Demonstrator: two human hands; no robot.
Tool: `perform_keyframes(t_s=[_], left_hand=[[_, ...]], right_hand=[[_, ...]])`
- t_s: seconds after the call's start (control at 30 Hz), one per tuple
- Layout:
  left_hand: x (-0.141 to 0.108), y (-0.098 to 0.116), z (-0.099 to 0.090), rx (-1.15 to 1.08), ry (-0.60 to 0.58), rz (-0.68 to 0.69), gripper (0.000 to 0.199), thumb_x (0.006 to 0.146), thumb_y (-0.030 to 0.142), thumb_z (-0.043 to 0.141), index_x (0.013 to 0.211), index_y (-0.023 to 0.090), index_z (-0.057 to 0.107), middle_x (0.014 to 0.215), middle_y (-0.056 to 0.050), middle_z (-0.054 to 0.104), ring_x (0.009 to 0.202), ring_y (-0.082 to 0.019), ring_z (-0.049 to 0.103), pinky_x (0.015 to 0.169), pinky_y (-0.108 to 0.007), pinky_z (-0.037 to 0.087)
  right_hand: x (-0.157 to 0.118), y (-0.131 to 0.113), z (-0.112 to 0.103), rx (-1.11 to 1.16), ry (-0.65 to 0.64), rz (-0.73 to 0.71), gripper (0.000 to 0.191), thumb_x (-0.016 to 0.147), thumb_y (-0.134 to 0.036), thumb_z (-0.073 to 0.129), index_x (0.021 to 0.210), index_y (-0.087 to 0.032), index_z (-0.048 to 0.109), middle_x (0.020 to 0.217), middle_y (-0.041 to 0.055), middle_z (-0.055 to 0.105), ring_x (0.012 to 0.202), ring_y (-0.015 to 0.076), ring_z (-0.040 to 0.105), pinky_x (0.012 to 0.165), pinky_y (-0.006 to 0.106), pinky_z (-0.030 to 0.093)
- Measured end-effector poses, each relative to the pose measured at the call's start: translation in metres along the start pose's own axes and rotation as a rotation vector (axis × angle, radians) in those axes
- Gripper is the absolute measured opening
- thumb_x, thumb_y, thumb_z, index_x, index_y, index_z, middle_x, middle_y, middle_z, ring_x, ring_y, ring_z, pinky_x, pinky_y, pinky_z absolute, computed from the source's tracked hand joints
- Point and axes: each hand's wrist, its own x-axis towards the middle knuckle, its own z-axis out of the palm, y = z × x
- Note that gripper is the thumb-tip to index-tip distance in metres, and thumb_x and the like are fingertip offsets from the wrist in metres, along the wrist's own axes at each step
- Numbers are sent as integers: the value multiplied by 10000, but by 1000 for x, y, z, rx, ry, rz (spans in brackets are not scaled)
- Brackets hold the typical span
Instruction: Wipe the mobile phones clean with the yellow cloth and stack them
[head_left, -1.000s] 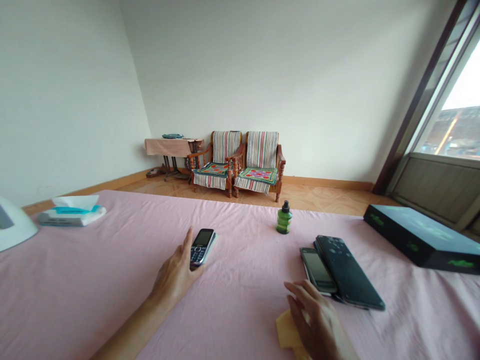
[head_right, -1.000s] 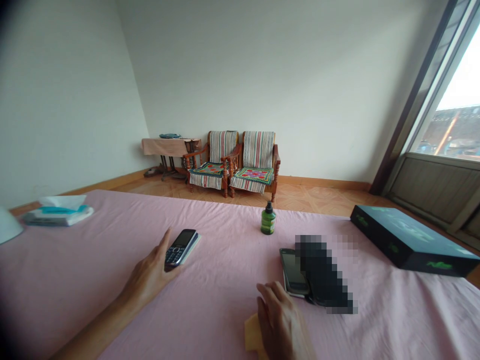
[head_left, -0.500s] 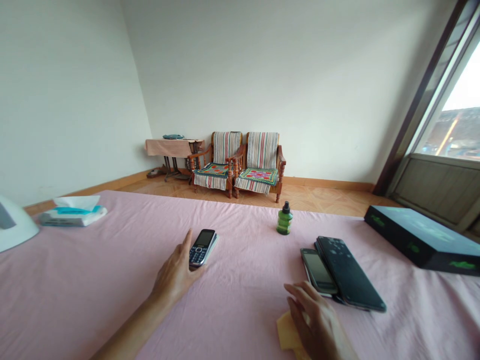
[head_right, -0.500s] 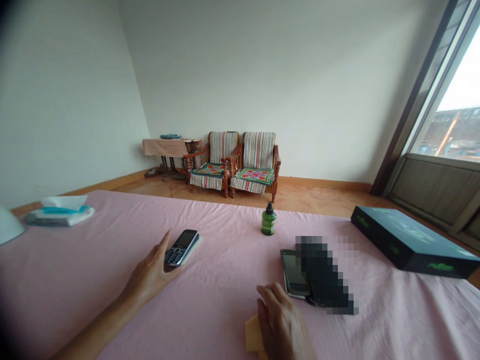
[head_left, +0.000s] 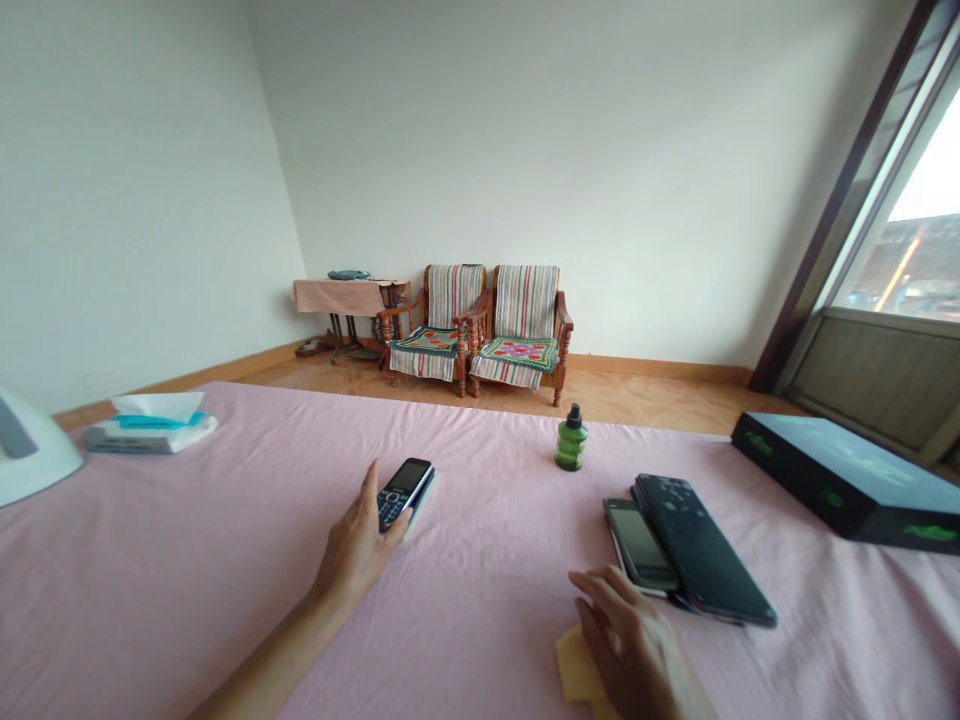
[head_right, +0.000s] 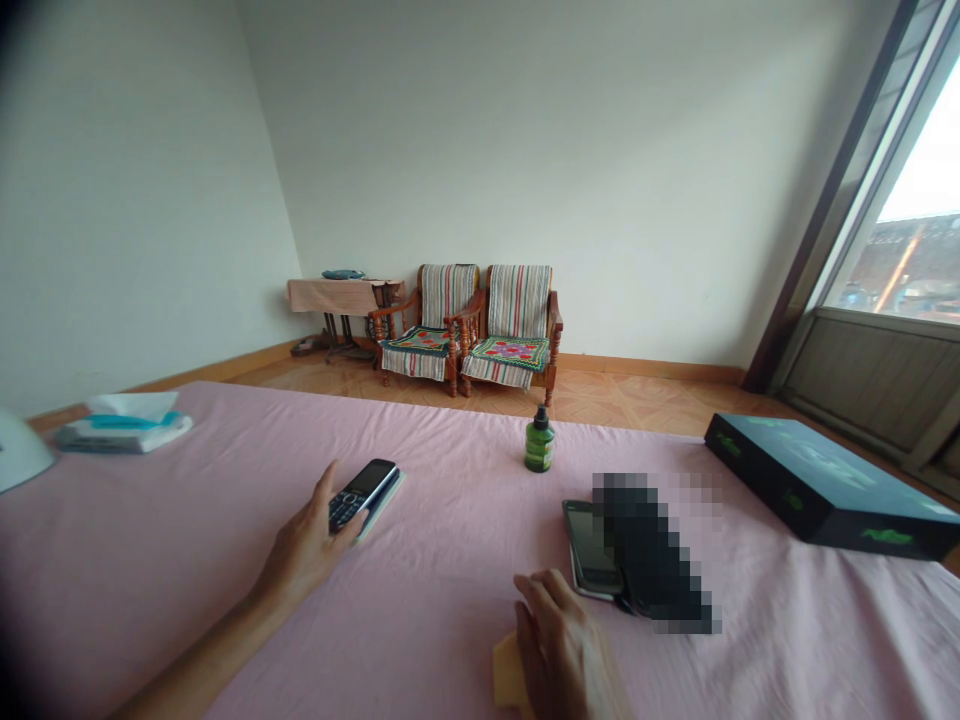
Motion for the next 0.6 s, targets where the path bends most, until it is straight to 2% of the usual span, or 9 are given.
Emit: perform_keyframes(t_s=[0.23,0.4,0.6], left_hand=[[-2,1,5,10,10,36,714,888,372,490,1446,104,134,1190,-174,615,998,-289,658,768,-337,518],[-3,3,7,20,1,89,733,875,335,509,1446,103,113,1237,-186,573,1029,-290,634,787,-344,514],[-3,1,15,49,-10,145,743,874,299,517,1445,58,107,1084,-177,599,966,-294,608,808,-381,496]], right_hand=[[1,-4,0,15,63,-34,277,933,-249,386,905,-156,645,716,55,641,584,141,651,513,202,513],[4,-6,-3,15,41,-24,278,933,-235,380,888,-156,642,711,52,642,582,138,651,512,198,512],[2,-5,-2,17,33,-12,282,932,-248,377,883,-163,641,705,54,638,580,144,647,512,207,510]])
